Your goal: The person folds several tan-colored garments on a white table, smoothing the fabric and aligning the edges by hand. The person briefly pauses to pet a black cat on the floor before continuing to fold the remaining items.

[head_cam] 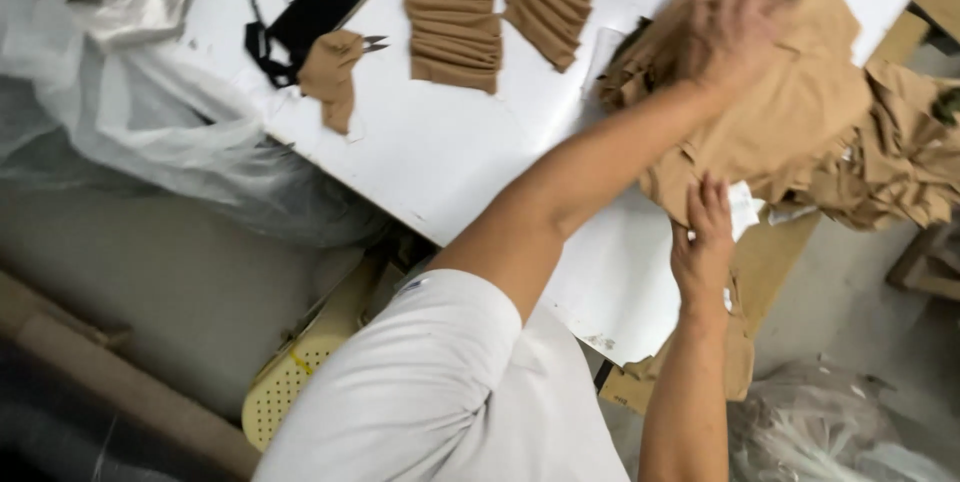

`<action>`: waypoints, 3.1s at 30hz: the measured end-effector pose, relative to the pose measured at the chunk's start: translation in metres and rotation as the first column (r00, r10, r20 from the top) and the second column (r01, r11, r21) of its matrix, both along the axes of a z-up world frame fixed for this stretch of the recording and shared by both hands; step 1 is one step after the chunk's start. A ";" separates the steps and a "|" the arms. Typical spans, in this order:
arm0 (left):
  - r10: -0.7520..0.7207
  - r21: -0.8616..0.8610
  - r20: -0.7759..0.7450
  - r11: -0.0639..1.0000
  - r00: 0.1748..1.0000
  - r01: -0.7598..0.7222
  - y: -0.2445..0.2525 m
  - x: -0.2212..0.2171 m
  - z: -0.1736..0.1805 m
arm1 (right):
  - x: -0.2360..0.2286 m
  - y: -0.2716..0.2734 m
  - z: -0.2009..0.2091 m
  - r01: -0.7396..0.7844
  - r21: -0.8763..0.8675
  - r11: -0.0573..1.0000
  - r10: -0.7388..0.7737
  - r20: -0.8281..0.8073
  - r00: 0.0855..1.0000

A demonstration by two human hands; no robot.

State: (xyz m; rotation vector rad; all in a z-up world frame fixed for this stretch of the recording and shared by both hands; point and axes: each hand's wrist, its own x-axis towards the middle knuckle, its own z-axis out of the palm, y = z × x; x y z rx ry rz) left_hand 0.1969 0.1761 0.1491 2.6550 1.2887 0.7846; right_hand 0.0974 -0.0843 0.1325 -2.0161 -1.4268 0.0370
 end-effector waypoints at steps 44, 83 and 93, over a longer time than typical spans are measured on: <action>-0.639 -0.842 0.073 0.372 0.766 0.391 -0.089 -0.331 -0.064 | -0.140 -0.082 -0.177 0.598 -0.306 0.741 0.064 -0.854 -0.517; 0.472 -0.809 0.166 0.568 0.866 -0.154 0.022 -0.509 -0.153 | -0.140 -0.085 -0.114 0.820 -0.355 0.448 -0.395 -0.902 -0.174; 0.181 -0.654 0.125 0.754 0.976 -0.057 0.044 -0.481 -0.139 | -0.100 -0.092 -0.111 0.901 -0.308 0.305 -0.523 -0.845 -0.112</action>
